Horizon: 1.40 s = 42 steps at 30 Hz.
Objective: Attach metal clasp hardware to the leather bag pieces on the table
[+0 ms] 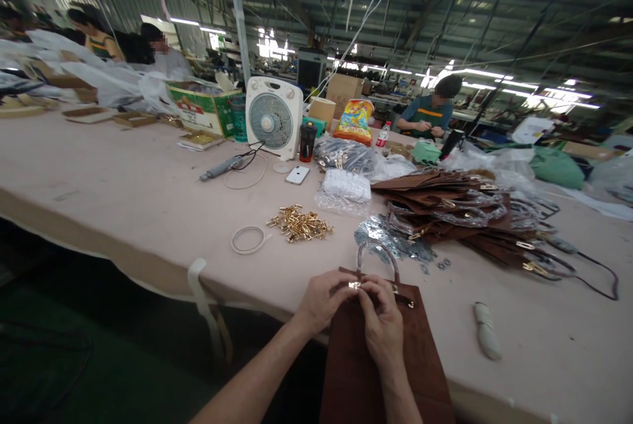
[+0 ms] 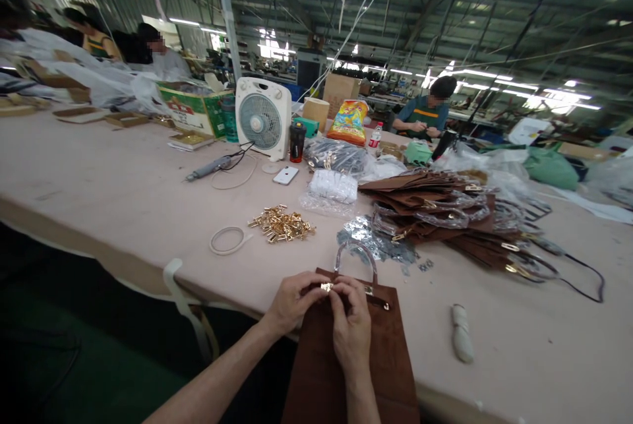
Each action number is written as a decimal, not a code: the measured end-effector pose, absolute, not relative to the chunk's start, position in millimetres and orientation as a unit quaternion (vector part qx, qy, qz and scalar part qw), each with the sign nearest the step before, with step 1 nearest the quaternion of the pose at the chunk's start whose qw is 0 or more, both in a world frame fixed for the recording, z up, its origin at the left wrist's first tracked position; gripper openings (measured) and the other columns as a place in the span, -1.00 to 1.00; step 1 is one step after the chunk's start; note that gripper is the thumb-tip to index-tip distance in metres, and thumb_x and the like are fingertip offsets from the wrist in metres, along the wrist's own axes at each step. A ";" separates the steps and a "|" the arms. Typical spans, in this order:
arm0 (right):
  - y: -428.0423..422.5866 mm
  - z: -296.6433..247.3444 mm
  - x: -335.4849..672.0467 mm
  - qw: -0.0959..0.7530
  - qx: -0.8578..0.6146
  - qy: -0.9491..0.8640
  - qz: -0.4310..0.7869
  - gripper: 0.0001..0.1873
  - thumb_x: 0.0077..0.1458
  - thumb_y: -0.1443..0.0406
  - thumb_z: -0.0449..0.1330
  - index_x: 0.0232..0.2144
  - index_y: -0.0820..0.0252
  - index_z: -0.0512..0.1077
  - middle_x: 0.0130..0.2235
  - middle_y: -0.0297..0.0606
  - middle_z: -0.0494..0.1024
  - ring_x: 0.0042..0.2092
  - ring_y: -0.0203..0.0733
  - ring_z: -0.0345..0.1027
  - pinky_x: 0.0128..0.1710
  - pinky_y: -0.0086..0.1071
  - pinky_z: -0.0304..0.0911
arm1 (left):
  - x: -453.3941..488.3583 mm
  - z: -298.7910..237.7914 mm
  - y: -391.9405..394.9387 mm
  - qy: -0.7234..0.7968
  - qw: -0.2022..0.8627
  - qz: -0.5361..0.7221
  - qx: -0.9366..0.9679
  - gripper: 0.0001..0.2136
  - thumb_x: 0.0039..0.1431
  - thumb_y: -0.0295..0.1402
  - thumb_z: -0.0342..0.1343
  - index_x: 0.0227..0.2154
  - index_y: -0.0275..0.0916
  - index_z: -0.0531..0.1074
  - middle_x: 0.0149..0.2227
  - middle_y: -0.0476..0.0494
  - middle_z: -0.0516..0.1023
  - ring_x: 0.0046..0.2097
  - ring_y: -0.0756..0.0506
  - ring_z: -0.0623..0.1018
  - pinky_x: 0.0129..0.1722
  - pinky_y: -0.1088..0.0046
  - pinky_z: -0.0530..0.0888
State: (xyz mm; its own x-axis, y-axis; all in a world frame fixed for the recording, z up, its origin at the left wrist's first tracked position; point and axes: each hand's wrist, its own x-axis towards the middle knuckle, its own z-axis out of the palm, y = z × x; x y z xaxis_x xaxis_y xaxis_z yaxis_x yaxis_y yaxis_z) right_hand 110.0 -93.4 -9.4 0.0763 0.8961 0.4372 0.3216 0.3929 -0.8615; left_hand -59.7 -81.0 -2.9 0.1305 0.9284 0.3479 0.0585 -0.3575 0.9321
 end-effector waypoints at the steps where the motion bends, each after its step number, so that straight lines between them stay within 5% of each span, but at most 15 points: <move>1: -93.6 -9.3 110.4 0.545 -0.488 -0.631 0.259 -0.80 0.31 0.12 0.25 -0.22 0.10 0.55 0.03 -0.13 0.52 0.10 -0.01 0.40 0.17 -0.13 0.27 | -59.9 -4.3 -80.3 0.389 0.437 0.524 0.619 -0.74 0.33 -0.17 0.24 -0.07 -0.21 0.64 -0.16 -0.16 0.70 -0.25 -0.07 0.67 -0.18 0.45 0.60; 12: -100.7 -9.7 107.0 0.550 -0.468 -0.668 0.182 -0.87 0.35 0.21 0.21 -0.21 0.08 0.55 0.01 -0.14 0.52 0.05 -0.02 0.41 0.14 -0.11 0.29 | -62.0 -8.5 -75.6 0.360 0.590 0.499 0.523 -0.61 0.19 -0.09 0.34 -0.11 -0.33 0.62 -0.39 -0.11 0.67 -0.43 -0.04 0.63 -0.34 0.47 0.61; 30: -91.6 0.9 109.3 0.515 -0.491 -0.607 0.355 -0.68 0.36 0.03 0.17 -0.23 0.13 0.53 -0.23 -0.25 0.58 -0.18 -0.10 0.43 -0.11 -0.33 0.31 | -60.4 -7.9 -82.4 0.358 0.331 0.541 0.686 -0.79 0.37 -0.25 0.21 -0.03 -0.15 0.64 -0.11 -0.19 0.71 -0.09 -0.13 0.67 -0.03 0.34 0.61; 37: -88.0 -4.1 113.1 0.530 -0.487 -0.564 0.406 -0.61 0.30 -0.05 0.23 -0.19 0.14 0.57 -0.25 -0.25 0.59 -0.22 -0.12 0.43 -0.14 -0.33 0.34 | -59.0 -5.9 -81.3 0.347 0.304 0.540 0.704 -0.78 0.39 -0.27 0.19 0.00 -0.15 0.62 -0.08 -0.19 0.70 -0.06 -0.13 0.67 0.01 0.32 0.62; 42: -87.2 2.9 116.3 0.518 -0.436 -0.513 0.528 -0.42 0.32 -0.17 0.13 -0.14 0.20 0.61 -0.34 -0.21 0.59 -0.37 -0.17 0.41 -0.37 -0.36 0.33 | -60.8 -5.3 -78.7 0.337 0.290 0.544 0.711 -0.79 0.40 -0.32 0.18 0.00 -0.12 0.63 -0.08 -0.17 0.66 -0.04 -0.11 0.64 0.02 0.37 0.61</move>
